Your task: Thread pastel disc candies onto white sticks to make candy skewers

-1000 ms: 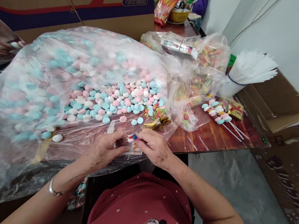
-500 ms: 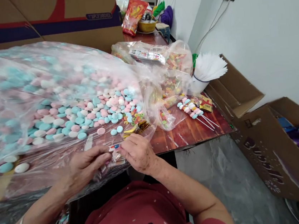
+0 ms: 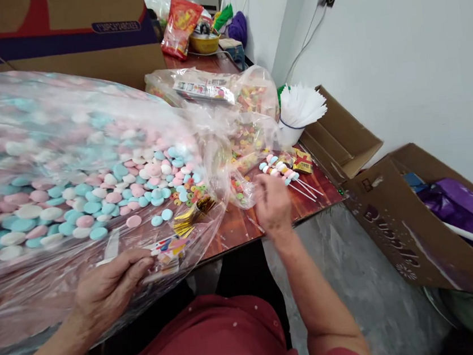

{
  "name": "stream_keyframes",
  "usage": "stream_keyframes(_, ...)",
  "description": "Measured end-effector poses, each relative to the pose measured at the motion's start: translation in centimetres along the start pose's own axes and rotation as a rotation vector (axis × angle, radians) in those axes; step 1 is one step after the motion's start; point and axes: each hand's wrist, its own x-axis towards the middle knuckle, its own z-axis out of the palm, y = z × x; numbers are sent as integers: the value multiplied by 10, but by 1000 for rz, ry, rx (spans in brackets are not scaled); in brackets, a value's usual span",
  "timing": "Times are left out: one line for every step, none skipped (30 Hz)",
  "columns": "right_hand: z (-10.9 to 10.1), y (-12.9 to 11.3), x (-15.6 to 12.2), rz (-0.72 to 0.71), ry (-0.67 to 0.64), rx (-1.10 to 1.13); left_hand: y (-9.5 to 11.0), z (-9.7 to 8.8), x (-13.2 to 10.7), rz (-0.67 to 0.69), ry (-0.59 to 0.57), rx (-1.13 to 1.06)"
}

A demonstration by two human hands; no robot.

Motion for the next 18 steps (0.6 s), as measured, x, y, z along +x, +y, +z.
stream_keyframes(-6,24,4,51,36,-159,-2,0,-1,2,3,-18)
stream_keyframes(-12,46,6,97,40,-312,-4,0,-1,-4,1,-38)
stream_keyframes(-16,67,8,130,8,-447,-5,0,-2,-18,-4,-59)
stream_keyframes(-20,85,8,145,-36,-549,-6,0,-2,-36,-10,-79)
stream_keyframes(-23,99,7,133,-80,-609,-6,0,-1,-62,-19,-98)
stream_keyframes(-26,111,5,97,-109,-634,-6,0,0,-92,-26,-120)
stream_keyframes(-29,119,4,46,-112,-634,-7,0,1,-124,-30,-145)
stream_keyframes(-32,124,3,-20,-103,-615,-7,0,1,-157,-27,-175)
stream_keyframes(-35,127,2,-89,-81,-584,-8,-1,2,-181,-15,-209)
stream_keyframes(-39,128,3,-130,-23,-571,-10,-2,3,-196,3,-235)
stream_keyframes(-42,126,4,-151,35,-554,-12,-3,3,-207,23,-260)
stream_keyframes(-46,122,6,-165,91,-514,-15,-5,3,-218,42,-284)
stream_keyframes(-50,116,8,-184,217,-446,-17,-7,2,-224,51,-304)
stream_keyframes(-54,106,9,-195,286,-358,-20,-9,2,-229,53,-322)
stream_keyframes(-56,93,10,-187,259,-272,-22,-11,1,-232,51,-336)
stream_keyframes(-58,78,11,-209,174,-197,-24,-12,-1,-232,48,-347)
stream_keyframes(-58,60,11,-280,212,-129,-26,-14,-2,-230,44,-357)
stream_keyframes(-57,42,11,-279,95,-84,-28,-14,-3,-229,42,-369)
